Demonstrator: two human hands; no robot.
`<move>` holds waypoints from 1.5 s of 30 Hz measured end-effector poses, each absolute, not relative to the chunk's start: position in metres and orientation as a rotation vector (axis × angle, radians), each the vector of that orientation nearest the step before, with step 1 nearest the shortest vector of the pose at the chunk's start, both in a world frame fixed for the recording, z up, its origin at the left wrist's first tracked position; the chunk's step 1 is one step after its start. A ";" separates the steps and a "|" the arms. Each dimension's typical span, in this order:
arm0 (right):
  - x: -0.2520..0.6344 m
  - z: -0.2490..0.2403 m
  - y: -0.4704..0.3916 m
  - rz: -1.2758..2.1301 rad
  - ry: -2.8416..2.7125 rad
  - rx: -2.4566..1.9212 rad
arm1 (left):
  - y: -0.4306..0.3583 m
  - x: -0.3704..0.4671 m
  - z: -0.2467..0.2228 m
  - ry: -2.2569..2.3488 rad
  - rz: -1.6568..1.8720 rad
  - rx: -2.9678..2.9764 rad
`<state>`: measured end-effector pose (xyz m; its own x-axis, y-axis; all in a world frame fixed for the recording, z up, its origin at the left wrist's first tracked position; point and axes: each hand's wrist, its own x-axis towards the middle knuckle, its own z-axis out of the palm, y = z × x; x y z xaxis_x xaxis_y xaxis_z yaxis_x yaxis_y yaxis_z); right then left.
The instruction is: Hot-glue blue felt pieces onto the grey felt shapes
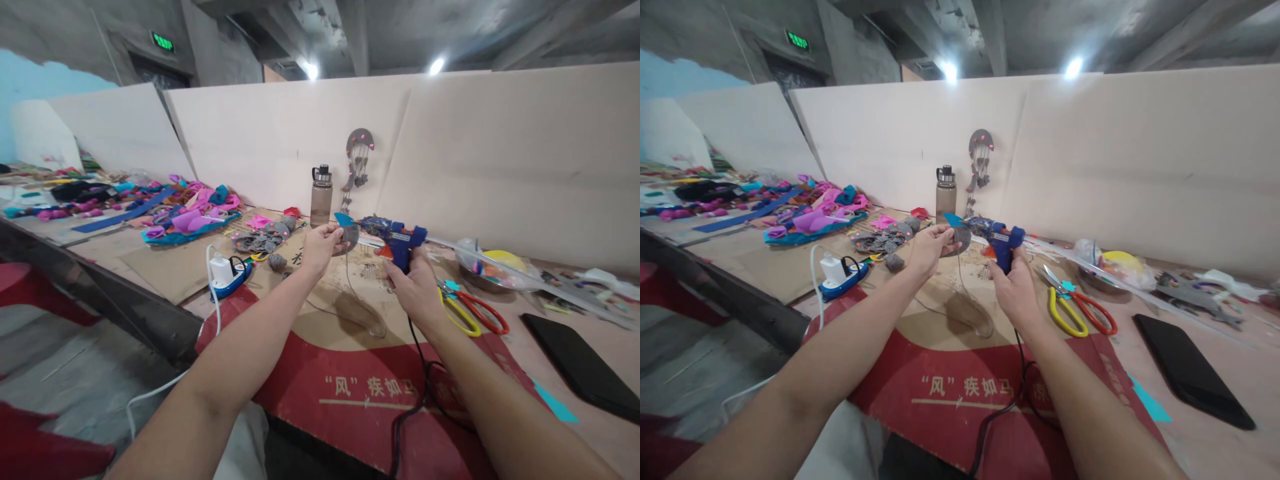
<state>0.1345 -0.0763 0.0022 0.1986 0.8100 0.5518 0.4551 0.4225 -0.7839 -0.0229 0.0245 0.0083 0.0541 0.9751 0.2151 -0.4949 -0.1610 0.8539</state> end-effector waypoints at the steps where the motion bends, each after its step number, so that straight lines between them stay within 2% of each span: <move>1: 0.132 0.003 -0.078 0.333 -1.449 -1.213 | 0.024 -0.022 0.009 0.658 1.468 1.005; 6: 0.132 0.002 -0.077 0.127 -1.546 -1.228 | 0.023 -0.021 0.009 0.671 1.457 1.034; 19: 0.133 -0.003 -0.075 0.160 -1.573 -1.250 | 0.022 -0.018 0.007 0.672 1.452 1.074; 45: 0.137 0.001 -0.075 0.000 -1.551 -1.272 | 0.023 -0.022 0.005 0.662 1.507 1.177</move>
